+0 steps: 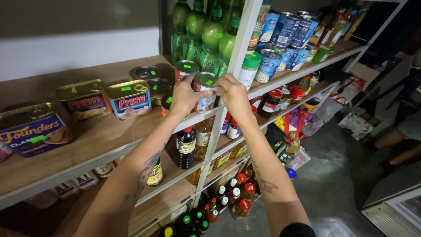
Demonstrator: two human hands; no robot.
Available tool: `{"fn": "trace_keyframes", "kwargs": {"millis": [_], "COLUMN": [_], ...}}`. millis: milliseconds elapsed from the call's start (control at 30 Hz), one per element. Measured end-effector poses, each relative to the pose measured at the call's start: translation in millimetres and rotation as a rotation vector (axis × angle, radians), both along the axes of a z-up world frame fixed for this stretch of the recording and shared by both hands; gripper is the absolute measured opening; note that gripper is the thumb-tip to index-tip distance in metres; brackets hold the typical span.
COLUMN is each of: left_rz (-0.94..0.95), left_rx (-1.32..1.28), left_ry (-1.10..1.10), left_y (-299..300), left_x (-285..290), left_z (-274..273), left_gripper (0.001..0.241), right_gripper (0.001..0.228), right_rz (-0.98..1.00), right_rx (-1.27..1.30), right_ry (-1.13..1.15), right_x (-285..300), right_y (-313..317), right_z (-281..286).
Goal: The recorder is taking various canned goods and jars from a white shopping basket on the floor and placing them onto grocery store shelves.
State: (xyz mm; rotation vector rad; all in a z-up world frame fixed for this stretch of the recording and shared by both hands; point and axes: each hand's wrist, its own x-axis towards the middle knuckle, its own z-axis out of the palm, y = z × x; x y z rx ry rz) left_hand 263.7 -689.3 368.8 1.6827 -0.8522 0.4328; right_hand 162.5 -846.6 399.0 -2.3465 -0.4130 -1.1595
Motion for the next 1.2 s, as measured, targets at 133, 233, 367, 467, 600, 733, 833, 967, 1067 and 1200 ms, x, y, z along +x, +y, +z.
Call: {"fn": "trace_keyframes", "kwargs": {"millis": [133, 233, 367, 467, 600, 733, 833, 967, 1067, 1200], "left_rz": [0.053, 0.152, 0.356, 0.357, 0.264, 0.234, 0.219, 0.2, 0.2, 0.315], "left_rx": [0.092, 0.156, 0.083, 0.207, 0.294, 0.299, 0.286, 0.292, 0.305, 0.465], "left_ry": [0.038, 0.158, 0.048, 0.023, 0.151, 0.237, 0.236, 0.227, 0.127, 0.012], "left_y": [15, 22, 11, 4, 7, 6, 5, 7, 11, 34], "left_x": [-15, -9, 85, 117, 101, 96, 97, 86, 93, 75], "left_z": [20, 40, 12, -4, 10, 10, 11, 18, 15, 36], "left_gripper": [0.063, 0.057, 0.05, 0.051, 0.047, 0.045, 0.046, 0.049, 0.055, 0.048], "right_gripper": [0.016, 0.019, 0.029, 0.033, 0.03, 0.029, 0.029, 0.029, 0.035, 0.036], "right_rz": [0.02, 0.008, 0.009, 0.022, 0.01, 0.0, -0.008, -0.017, -0.011, 0.028], "right_rx": [-0.017, -0.027, -0.049, -0.106, -0.118, -0.115, -0.126, -0.108, -0.128, -0.205], "right_ry": [0.015, 0.025, 0.033, -0.027, -0.031, 0.004, -0.003, 0.013, -0.019, -0.086], "right_x": [1, 0, -7, 2, 4, 5, 8, 8, -8, -18], "right_y": [1, 2, 8, -1, -3, -5, -5, -5, 11, 35], "right_z": [-6, -4, 1, -11, -10, -11, -10, -9, 5, 4]}}
